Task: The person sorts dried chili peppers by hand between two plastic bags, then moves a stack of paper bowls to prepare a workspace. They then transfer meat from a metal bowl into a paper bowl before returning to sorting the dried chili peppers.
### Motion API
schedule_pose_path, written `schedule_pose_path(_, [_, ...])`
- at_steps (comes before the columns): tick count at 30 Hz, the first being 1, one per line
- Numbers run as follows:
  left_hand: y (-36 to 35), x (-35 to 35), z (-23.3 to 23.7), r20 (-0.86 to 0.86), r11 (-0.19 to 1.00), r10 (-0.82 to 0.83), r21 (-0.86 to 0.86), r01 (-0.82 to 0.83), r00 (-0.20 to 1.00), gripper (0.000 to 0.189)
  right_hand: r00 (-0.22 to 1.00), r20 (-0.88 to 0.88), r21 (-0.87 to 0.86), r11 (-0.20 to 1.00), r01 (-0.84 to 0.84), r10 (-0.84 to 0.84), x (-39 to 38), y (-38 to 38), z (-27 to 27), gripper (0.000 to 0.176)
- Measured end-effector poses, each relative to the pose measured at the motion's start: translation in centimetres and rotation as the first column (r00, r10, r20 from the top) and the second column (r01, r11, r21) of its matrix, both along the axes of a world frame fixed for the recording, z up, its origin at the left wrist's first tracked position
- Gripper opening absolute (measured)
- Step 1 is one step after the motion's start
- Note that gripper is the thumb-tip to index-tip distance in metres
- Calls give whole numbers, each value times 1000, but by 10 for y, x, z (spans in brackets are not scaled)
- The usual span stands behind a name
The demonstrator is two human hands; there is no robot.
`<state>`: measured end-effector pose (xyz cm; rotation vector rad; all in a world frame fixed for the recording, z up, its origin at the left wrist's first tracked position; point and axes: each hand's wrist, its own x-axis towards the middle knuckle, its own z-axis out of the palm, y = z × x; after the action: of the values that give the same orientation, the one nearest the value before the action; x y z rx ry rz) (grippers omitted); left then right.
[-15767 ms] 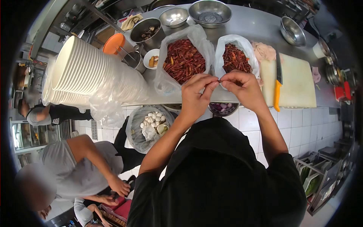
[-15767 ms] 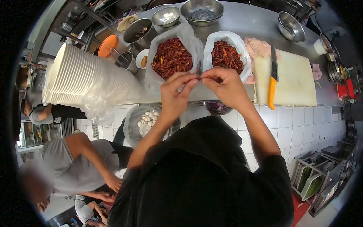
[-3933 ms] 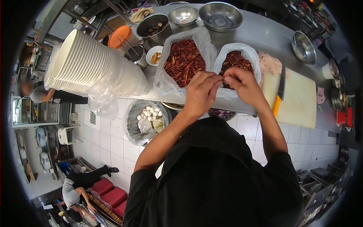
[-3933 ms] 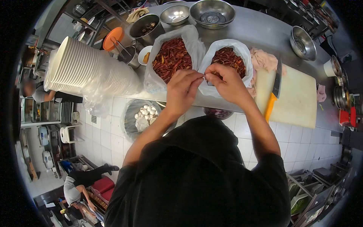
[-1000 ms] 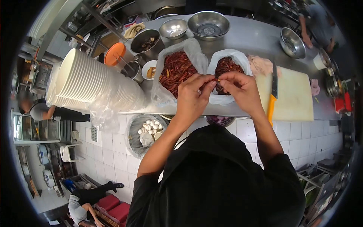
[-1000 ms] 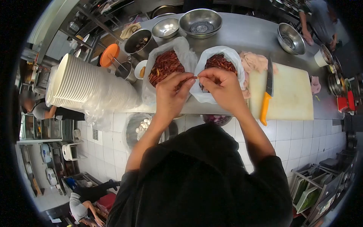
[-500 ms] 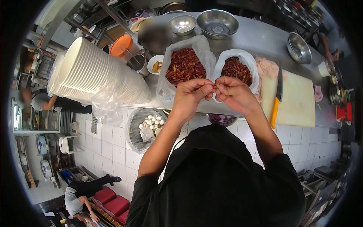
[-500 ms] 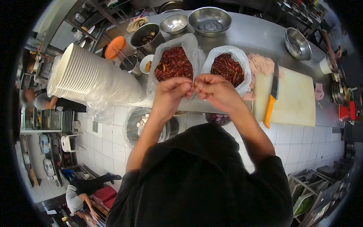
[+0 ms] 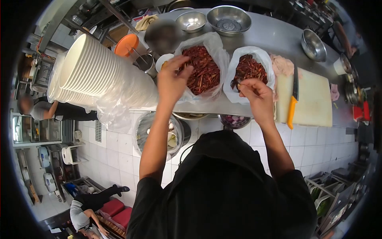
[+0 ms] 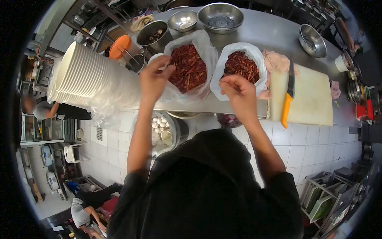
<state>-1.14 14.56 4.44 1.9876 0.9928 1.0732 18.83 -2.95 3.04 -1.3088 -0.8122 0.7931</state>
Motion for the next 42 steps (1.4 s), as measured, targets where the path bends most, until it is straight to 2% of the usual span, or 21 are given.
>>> schedule_pose_path(2, [-21, -26, 38, 114, 999, 41, -6, -40, 993, 26, 996, 92, 68, 998, -20, 13, -24, 6, 1, 10])
schedule_pose_path(5, [-59, -55, 94, 268, 989, 98, 77, -122, 959, 21, 930, 298, 125, 958, -259, 213, -87, 23, 4, 9])
schedule_pose_path(6, [-66, -61, 103, 305, 975, 62, 185, -123, 950, 22, 927, 250, 190, 925, -330, 279, -121, 32, -1, 9])
schedule_pose_path(7, [-72, -63, 110, 336, 969, 50, 212, -127, 941, 22, 849, 239, 116, 854, -508, 472, -150, 36, -10, 13])
schedule_pose_path(8, [-78, -66, 114, 367, 961, 40, 240, -136, 929, 23, 660, 451, 99, 701, -706, 601, -173, 46, -17, 17])
schedule_pose_path(9, [-80, -69, 113, 353, 964, 58, 225, -145, 934, 23, 543, 517, -39, 652, -757, 661, -198, 45, -35, 20])
schedule_pose_path(12, [-78, -89, 102, 297, 969, 138, 155, -191, 945, 25, 340, 618, -249, 586, -771, 709, -208, 43, -34, 35])
schedule_pose_path(13, [-79, -102, 91, 283, 967, 196, 105, -233, 939, 25, 230, 561, -375, 492, -786, 795, -191, 49, -17, 34])
schedule_pose_path(15, [-86, -130, 66, 240, 945, 320, -13, -326, 917, 24, 255, 618, -446, 598, -665, 744, -147, 56, -9, 28])
schedule_pose_path(16, [-91, -143, 51, 212, 927, 375, -74, -368, 902, 24, 396, 656, -374, 733, -569, 642, -118, 53, -3, 23])
schedule_pose_path(17, [-98, -160, 28, 167, 905, 422, -136, -404, 891, 23, 586, 720, -155, 909, -387, 372, -53, 56, -5, 21])
schedule_pose_path(18, [-108, -176, 6, 116, 878, 464, -190, -439, 878, 22, 636, 710, -256, 952, -167, 302, -20, 56, -9, 22])
schedule_pose_path(19, [-116, -183, -8, 109, 863, 470, -263, -430, 876, 22, 543, 773, -353, 934, -60, 327, 19, 61, -10, 16])
schedule_pose_path(20, [-122, -188, -18, 100, 843, 478, -334, -423, 873, 21, 416, 882, -286, 953, 99, 221, 50, 66, -25, 23])
schedule_pose_path(21, [-126, -188, -23, 110, 822, 485, -396, -409, 868, 20, 395, 901, -260, 952, 163, 179, 76, 70, -31, 25])
schedule_pose_path(22, [-126, -183, -23, 127, 844, 463, -365, -393, 877, 20, 371, 918, -232, 947, 224, 137, 98, 74, -36, 28])
schedule_pose_path(25, [-124, -160, -14, 167, 894, 400, -288, -343, 901, 19, 248, 948, -263, 927, 267, 198, 139, 95, -55, 26])
schedule_pose_path(28, [-120, -139, 3, 149, 914, 351, -267, -305, 924, 20, 283, 904, -398, 870, 292, 319, 152, 114, -63, 31])
schedule_pose_path(34, [-120, -117, -1, 181, 926, 325, -261, -273, 928, 19, 243, 841, -532, 819, 215, 483, 174, 132, -87, 32])
schedule_pose_path(40, [-119, -101, -8, 158, 927, 305, -275, -255, 939, 18, 357, 880, -385, 911, 148, 314, 172, 107, -70, 22])
schedule_pose_path(42, [-116, -92, -8, 144, 936, 281, -259, -238, 949, 18, 345, 898, -339, 930, 143, 274, 172, 96, -62, 21])
